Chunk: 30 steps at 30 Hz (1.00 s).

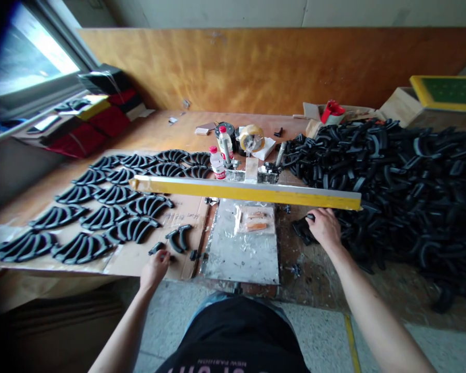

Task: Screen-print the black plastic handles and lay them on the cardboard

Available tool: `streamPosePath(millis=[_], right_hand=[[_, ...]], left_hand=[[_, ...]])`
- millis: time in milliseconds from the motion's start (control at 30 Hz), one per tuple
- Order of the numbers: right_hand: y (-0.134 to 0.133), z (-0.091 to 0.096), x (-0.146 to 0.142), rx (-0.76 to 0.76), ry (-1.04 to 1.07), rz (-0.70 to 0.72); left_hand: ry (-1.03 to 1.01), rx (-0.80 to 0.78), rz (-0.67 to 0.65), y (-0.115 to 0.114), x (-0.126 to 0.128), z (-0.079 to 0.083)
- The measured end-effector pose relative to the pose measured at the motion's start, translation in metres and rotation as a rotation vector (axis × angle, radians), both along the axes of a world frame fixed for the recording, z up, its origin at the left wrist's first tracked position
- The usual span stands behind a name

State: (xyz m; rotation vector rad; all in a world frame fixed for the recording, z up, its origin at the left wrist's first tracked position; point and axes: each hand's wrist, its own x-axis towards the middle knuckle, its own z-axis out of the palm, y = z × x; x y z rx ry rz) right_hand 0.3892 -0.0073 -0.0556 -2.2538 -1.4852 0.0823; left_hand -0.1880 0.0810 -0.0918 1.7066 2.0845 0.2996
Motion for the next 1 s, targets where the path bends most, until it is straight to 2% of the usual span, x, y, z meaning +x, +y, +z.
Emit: streamPosePath(millis=[67,133,200,233,300,400,467,500,533,600,667,733,800,867,933,1000], right_hand=[[0.010,0.014,-0.025,0.118,0.232,-0.091],[0.023,0.019,-0.058,0.206,0.563,-0.148],[0.039,0.017,-0.092,0.205,0.826,-0.150],[0.046,0.014,-0.107,0.156,0.886,-0.137],[0.056,0.009,-0.129,0.006,0.836,-0.091],[0.059,0.009,-0.144,-0.211,0.473,-0.018],[0.055,0.014,-0.146,-0.269,0.225,0.013],[0.052,0.017,-0.147,-0.252,0.127,0.043],[0.050,0.019,-0.148,-0.208,0.050,0.107],[0.050,0.019,-0.153,-0.078,-0.054,0.331],[0.055,0.013,-0.160,0.002,-0.097,0.580],[0.063,0.003,-0.167,-0.010,-0.103,0.694],[0.071,-0.006,-0.170,-0.047,-0.097,0.646],[0.077,-0.008,-0.162,-0.048,-0.084,0.517],[0.078,-0.004,-0.142,-0.023,-0.043,0.377],[0.074,0.007,-0.113,0.010,0.033,0.220]], left_hand=[[0.040,-0.018,-0.029,0.003,-0.002,-0.007],[0.044,-0.031,-0.081,0.005,0.001,-0.012],[0.060,-0.012,-0.119,0.005,0.005,-0.014],[0.076,0.016,-0.120,0.005,0.007,-0.015],[0.106,0.092,-0.094,0.002,0.007,-0.014],[0.101,0.178,-0.062,-0.004,0.008,-0.010],[0.074,0.198,-0.056,-0.006,0.012,-0.003],[0.051,0.204,-0.047,-0.005,0.016,0.002],[0.020,0.210,-0.037,-0.003,0.022,0.010],[-0.102,0.227,-0.026,0.004,0.043,0.031],[-0.325,0.264,-0.053,0.014,0.073,0.063],[-0.625,0.326,-0.114,0.023,0.110,0.101],[-0.905,0.383,-0.191,0.029,0.147,0.140],[-1.132,0.377,-0.238,0.031,0.176,0.171],[-1.263,0.329,-0.259,0.031,0.193,0.190],[-1.275,0.312,-0.245,0.028,0.194,0.195]])
